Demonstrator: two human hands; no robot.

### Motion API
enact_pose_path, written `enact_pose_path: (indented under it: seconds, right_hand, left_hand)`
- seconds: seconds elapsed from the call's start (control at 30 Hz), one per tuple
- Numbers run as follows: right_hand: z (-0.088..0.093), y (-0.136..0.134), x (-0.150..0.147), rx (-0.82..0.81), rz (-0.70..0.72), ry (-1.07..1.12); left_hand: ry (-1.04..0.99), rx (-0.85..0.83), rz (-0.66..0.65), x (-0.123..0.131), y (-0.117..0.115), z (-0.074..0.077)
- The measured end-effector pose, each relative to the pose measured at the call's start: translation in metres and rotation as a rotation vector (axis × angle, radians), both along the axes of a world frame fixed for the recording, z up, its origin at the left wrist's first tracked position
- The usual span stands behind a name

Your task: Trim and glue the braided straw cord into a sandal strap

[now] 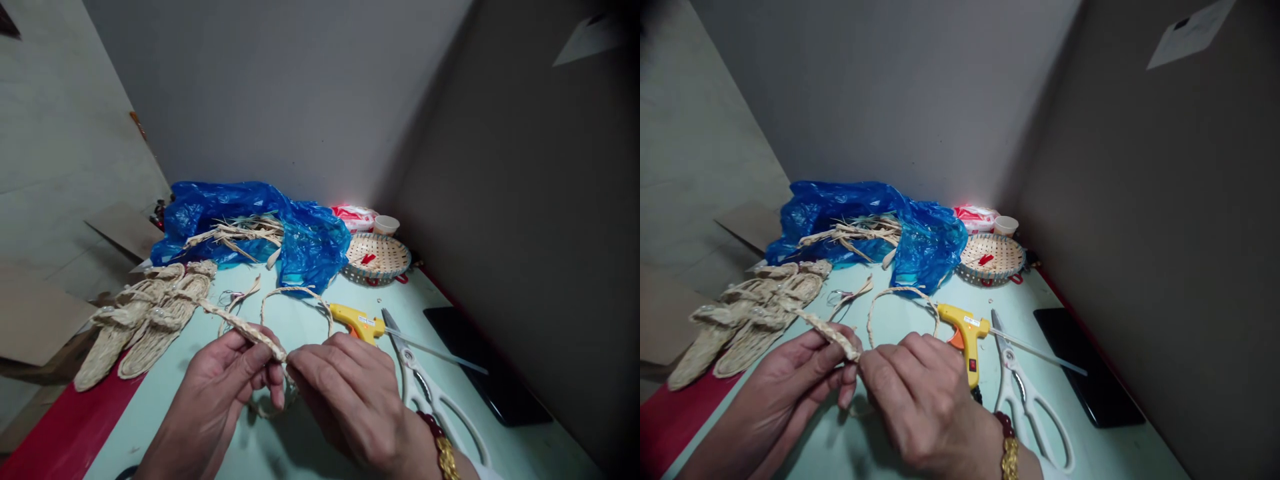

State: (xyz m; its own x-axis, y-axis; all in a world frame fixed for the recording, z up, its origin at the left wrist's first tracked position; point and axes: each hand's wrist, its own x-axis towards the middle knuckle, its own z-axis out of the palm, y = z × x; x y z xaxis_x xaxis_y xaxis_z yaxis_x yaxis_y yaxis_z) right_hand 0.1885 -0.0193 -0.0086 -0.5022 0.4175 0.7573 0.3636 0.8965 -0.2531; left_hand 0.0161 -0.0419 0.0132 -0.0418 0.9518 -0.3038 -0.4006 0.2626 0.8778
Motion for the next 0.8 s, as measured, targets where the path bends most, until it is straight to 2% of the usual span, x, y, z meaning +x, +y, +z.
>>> enact_pose_path:
  seconds: [0.13,0.27,0.33,0.43,0.57,0.63,0.8]
  right_hand:
    - [0.004,-0.005,-0.004,-0.039,0.006,0.105]
    - [0.019,-0.011,0.001,-0.177,-0.055,0.17]
    - [0.021,-0.009,0.009,-0.238,-0.096,0.174]
    - [0.008,0.003,0.026,-0.24,-0.231,0.108]
    - [-0.024,0.015,0.054,-0.235,-0.526,-0.311]
    - [-0.034,0.012,0.065,-0.224,-0.595,-0.405]
    - [-0.04,-0.007,0.074,-0.247,-0.736,-0.507]
  left_hand:
    - [-0.079,0.011,-0.016,0.0,0.002,0.0]
    - [-0.034,0.111,0.01,-0.006,0.005,0.004]
    - [-0.015,0.152,0.036,-0.011,0.006,0.006]
    - [0.01,0.205,0.105,-0.017,0.006,0.011]
    - [0.056,0.252,0.165,-0.025,0.006,0.017]
    - [0.077,0.261,0.188,-0.03,0.005,0.017]
    - [0.127,0.25,0.228,-0.045,0.008,0.008]
